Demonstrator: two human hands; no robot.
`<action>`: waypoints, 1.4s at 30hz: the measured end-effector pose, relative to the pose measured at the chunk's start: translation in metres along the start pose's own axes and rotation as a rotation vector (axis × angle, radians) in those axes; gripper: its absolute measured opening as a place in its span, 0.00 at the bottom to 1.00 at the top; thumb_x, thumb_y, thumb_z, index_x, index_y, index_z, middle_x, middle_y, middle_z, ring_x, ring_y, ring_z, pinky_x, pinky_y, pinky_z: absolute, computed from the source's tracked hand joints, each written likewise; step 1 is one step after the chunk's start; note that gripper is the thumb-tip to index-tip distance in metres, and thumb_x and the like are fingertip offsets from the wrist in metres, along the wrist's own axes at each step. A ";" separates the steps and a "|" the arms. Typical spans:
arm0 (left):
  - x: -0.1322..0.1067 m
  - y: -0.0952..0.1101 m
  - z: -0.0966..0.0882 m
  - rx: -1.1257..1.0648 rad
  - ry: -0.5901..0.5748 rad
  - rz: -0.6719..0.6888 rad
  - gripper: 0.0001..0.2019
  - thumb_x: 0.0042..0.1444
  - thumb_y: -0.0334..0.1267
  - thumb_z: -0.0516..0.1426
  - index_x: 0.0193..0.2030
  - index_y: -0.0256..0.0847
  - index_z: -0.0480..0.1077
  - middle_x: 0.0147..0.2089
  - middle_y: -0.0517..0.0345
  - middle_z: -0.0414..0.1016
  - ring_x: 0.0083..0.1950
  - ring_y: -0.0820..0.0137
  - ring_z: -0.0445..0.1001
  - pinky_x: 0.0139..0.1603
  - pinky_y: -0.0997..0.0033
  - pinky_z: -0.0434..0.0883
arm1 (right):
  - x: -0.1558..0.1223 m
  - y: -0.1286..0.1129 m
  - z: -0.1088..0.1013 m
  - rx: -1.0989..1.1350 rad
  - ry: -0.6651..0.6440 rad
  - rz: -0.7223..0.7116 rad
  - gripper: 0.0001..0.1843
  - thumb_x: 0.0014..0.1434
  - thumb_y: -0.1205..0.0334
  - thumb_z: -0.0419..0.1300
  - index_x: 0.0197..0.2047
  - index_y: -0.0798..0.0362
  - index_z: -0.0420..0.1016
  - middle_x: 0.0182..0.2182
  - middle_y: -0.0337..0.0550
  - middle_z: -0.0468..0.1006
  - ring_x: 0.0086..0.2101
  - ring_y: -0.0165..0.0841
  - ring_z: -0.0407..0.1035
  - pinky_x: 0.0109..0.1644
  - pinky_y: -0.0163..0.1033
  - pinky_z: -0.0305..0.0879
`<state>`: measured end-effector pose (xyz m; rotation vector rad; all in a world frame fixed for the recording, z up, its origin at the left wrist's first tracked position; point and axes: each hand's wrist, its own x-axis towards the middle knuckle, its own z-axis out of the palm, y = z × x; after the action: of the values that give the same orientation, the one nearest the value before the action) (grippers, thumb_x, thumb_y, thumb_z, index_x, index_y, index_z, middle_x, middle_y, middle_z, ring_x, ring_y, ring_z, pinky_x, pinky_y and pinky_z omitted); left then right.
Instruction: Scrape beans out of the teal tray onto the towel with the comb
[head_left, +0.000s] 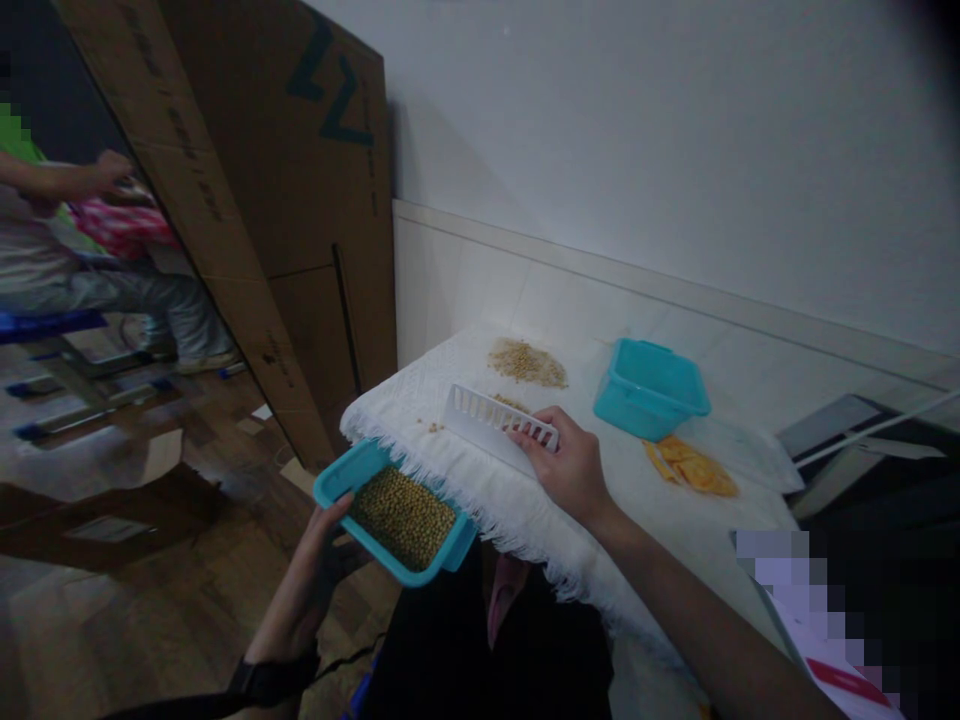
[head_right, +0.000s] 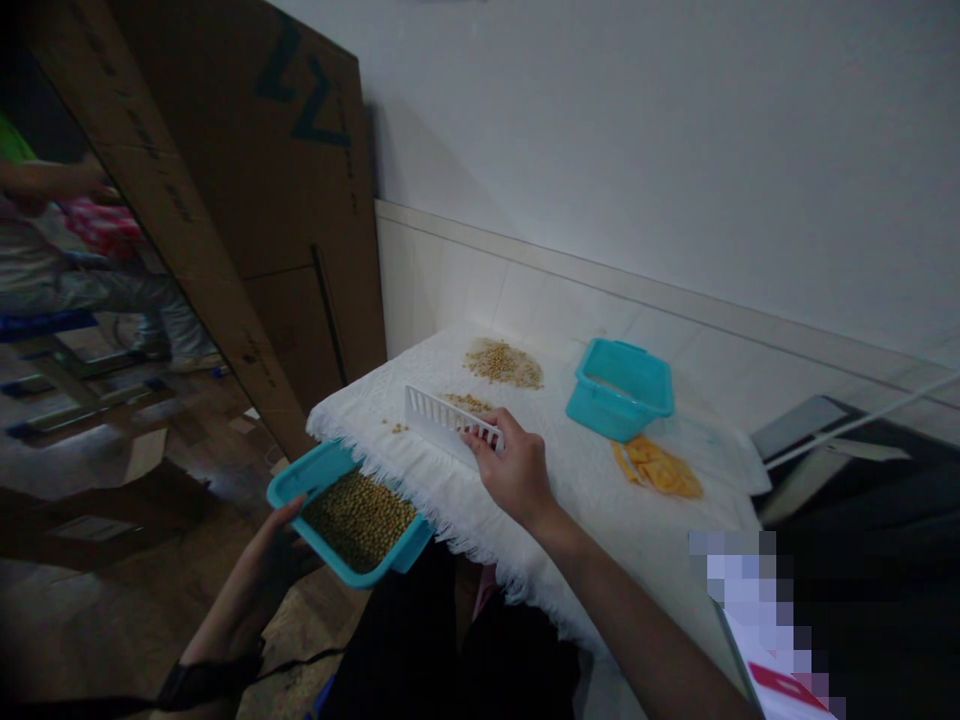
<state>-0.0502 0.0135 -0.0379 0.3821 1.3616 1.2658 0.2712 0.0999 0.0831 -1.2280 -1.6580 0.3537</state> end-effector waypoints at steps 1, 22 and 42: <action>-0.001 0.001 0.001 0.004 0.002 0.000 0.41 0.58 0.59 0.74 0.76 0.51 0.75 0.57 0.46 0.88 0.45 0.55 0.90 0.45 0.57 0.87 | 0.000 0.001 0.002 0.005 -0.005 -0.002 0.13 0.62 0.47 0.70 0.35 0.46 0.77 0.24 0.38 0.81 0.23 0.37 0.73 0.29 0.38 0.70; 0.000 0.009 0.003 -0.019 0.000 0.003 0.39 0.58 0.56 0.73 0.75 0.51 0.76 0.61 0.45 0.88 0.46 0.52 0.89 0.47 0.54 0.87 | 0.012 -0.008 0.028 0.086 -0.037 -0.018 0.11 0.62 0.50 0.71 0.36 0.46 0.77 0.28 0.39 0.84 0.28 0.37 0.77 0.36 0.39 0.74; 0.003 -0.009 0.013 0.027 -0.028 -0.061 0.38 0.58 0.57 0.74 0.72 0.46 0.77 0.55 0.42 0.88 0.45 0.52 0.90 0.46 0.54 0.87 | 0.028 0.065 -0.060 -0.107 0.386 0.155 0.21 0.52 0.40 0.72 0.34 0.46 0.73 0.26 0.38 0.80 0.27 0.39 0.70 0.33 0.41 0.66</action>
<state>-0.0360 0.0191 -0.0432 0.3731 1.3576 1.1892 0.3570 0.1340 0.0796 -1.4092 -1.2680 0.1115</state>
